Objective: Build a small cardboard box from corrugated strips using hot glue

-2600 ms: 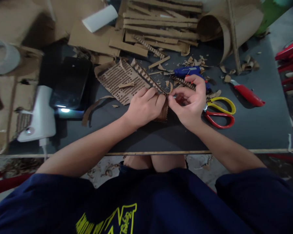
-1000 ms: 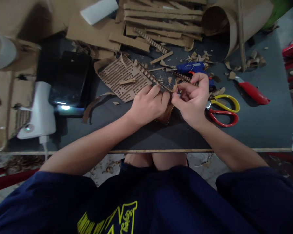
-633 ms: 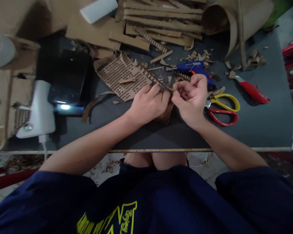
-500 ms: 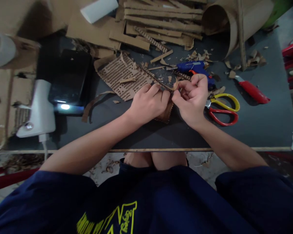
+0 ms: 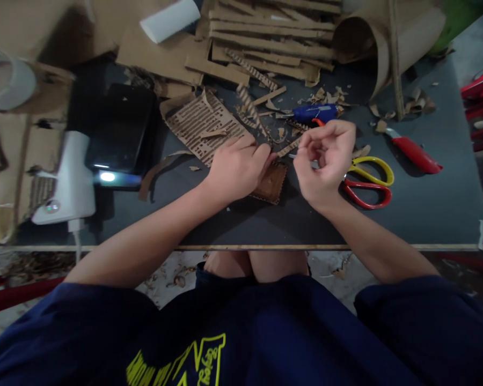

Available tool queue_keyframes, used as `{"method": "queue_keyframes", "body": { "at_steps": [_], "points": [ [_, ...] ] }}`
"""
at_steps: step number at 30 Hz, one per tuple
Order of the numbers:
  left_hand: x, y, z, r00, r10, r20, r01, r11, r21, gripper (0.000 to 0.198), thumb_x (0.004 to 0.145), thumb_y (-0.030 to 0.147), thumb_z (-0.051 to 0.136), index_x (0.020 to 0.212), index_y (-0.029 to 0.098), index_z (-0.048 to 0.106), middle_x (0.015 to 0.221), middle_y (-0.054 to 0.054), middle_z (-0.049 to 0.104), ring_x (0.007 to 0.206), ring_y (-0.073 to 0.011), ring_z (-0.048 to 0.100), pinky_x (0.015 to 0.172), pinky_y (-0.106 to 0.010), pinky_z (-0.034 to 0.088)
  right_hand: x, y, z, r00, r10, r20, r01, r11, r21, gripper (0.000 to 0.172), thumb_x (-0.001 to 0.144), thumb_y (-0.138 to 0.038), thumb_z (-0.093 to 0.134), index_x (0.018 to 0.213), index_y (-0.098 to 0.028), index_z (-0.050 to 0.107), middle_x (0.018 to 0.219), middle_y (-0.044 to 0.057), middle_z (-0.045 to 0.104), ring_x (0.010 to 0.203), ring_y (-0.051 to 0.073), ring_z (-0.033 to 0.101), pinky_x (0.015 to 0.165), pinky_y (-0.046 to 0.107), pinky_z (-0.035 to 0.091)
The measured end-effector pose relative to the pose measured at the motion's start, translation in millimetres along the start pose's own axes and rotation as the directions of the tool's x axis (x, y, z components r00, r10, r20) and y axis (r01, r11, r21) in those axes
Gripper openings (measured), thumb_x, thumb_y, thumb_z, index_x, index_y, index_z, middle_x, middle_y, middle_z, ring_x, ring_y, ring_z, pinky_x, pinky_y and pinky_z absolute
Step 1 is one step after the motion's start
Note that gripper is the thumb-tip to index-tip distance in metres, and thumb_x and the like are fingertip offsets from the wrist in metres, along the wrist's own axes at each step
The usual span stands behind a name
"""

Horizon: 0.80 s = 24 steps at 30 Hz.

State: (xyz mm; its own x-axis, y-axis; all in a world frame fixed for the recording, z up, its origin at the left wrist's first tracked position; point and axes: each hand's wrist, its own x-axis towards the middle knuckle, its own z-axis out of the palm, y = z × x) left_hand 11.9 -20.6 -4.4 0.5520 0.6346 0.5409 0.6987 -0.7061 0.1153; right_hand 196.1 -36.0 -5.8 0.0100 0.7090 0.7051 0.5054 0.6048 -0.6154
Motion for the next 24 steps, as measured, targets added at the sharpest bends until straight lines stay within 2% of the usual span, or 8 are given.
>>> {"method": "queue_keyframes", "body": {
  "at_steps": [2, 4, 5, 7, 10, 15, 21, 24],
  "points": [
    [-0.5, -2.7, 2.2, 0.998, -0.057, 0.009, 0.058, 0.995, -0.083, 0.050, 0.106, 0.039, 0.022, 0.079, 0.017, 0.059, 0.067, -0.006, 0.057, 0.069, -0.0187, 0.058, 0.060, -0.030, 0.039, 2.0, -8.1, -2.5, 0.996, -0.054, 0.073, 0.062, 0.993, -0.103, 0.011, 0.090, -0.027, 0.057, 0.098, -0.026, 0.049, 0.084, 0.000, 0.061, 0.064, 0.013, 0.055, 0.053, 0.029, 0.050],
    [-0.1, -4.9, 4.4, 0.996, -0.091, 0.017, 0.093, 0.982, -0.167, 0.053, 0.106, 0.042, 0.020, 0.079, 0.017, 0.058, 0.069, -0.006, 0.057, 0.066, -0.0177, 0.056, 0.059, -0.029, 0.039, 3.8, -13.2, -4.2, 0.984, -0.106, 0.141, 0.139, 0.958, -0.250, 0.001, 0.092, -0.028, 0.058, 0.092, -0.027, 0.057, 0.087, 0.003, 0.066, 0.076, 0.018, 0.062, 0.067, 0.037, 0.056],
    [0.4, -5.7, 5.2, 0.996, -0.088, 0.018, 0.090, 0.975, -0.203, 0.053, 0.106, 0.042, 0.020, 0.078, 0.018, 0.057, 0.069, -0.006, 0.057, 0.067, -0.0175, 0.056, 0.059, -0.029, 0.039, 4.8, -14.1, -4.6, 0.980, -0.124, 0.157, 0.167, 0.941, -0.295, 0.004, 0.093, -0.028, 0.058, 0.090, -0.028, 0.060, 0.086, 0.004, 0.067, 0.081, 0.020, 0.064, 0.073, 0.040, 0.057],
    [1.7, -6.4, 6.0, 0.999, -0.048, 0.019, 0.051, 0.964, -0.262, 0.051, 0.106, 0.040, 0.021, 0.075, 0.018, 0.055, 0.068, -0.005, 0.057, 0.069, -0.0174, 0.057, 0.062, -0.029, 0.041, 6.5, -12.7, -4.7, 0.976, -0.151, 0.154, 0.191, 0.934, -0.300, 0.007, 0.095, -0.027, 0.058, 0.091, -0.028, 0.064, 0.086, 0.004, 0.069, 0.086, 0.021, 0.067, 0.080, 0.042, 0.056],
    [3.0, -6.1, 6.2, 1.000, 0.021, 0.019, -0.014, 0.953, -0.302, 0.048, 0.106, 0.037, 0.022, 0.072, 0.019, 0.051, 0.066, -0.004, 0.059, 0.071, -0.0177, 0.058, 0.066, -0.030, 0.043, 7.5, -6.3, -3.6, 0.970, -0.216, 0.110, 0.235, 0.947, -0.217, 0.008, 0.094, -0.026, 0.061, 0.094, -0.024, 0.069, 0.086, 0.002, 0.071, 0.085, 0.020, 0.069, 0.079, 0.040, 0.055],
    [1.3, -7.4, 8.6, 0.997, 0.077, -0.007, -0.077, 0.973, -0.220, 0.046, 0.106, 0.036, 0.024, 0.072, 0.019, 0.050, 0.067, -0.004, 0.059, 0.070, -0.0180, 0.057, 0.067, -0.031, 0.042, 5.3, 0.5, -3.6, 0.970, -0.189, 0.150, 0.225, 0.933, -0.282, 0.014, 0.095, -0.030, 0.060, 0.096, -0.024, 0.073, 0.086, 0.002, 0.071, 0.084, 0.019, 0.067, 0.080, 0.038, 0.053],
    [-0.3, -10.6, 10.7, 0.985, 0.156, -0.073, -0.160, 0.985, -0.063, 0.040, 0.105, 0.037, 0.031, 0.077, 0.019, 0.053, 0.068, -0.002, 0.057, 0.069, -0.0171, 0.056, 0.064, -0.031, 0.038, 3.8, 1.7, -7.6, 0.906, -0.391, 0.161, 0.423, 0.841, -0.336, 0.009, 0.090, -0.023, 0.065, 0.095, -0.022, 0.072, 0.085, 0.002, 0.072, 0.082, 0.018, 0.066, 0.079, 0.037, 0.050],
    [0.7, -10.6, 9.1, 0.978, 0.193, -0.079, -0.195, 0.981, -0.018, 0.039, 0.105, 0.035, 0.032, 0.077, 0.018, 0.054, 0.068, -0.003, 0.057, 0.070, -0.0174, 0.056, 0.064, -0.031, 0.038, 4.0, 0.7, -8.1, 0.919, -0.355, 0.171, 0.394, 0.841, -0.371, 0.010, 0.092, -0.024, 0.062, 0.093, -0.023, 0.071, 0.086, 0.002, 0.072, 0.082, 0.018, 0.066, 0.080, 0.037, 0.050]
  ]
}}
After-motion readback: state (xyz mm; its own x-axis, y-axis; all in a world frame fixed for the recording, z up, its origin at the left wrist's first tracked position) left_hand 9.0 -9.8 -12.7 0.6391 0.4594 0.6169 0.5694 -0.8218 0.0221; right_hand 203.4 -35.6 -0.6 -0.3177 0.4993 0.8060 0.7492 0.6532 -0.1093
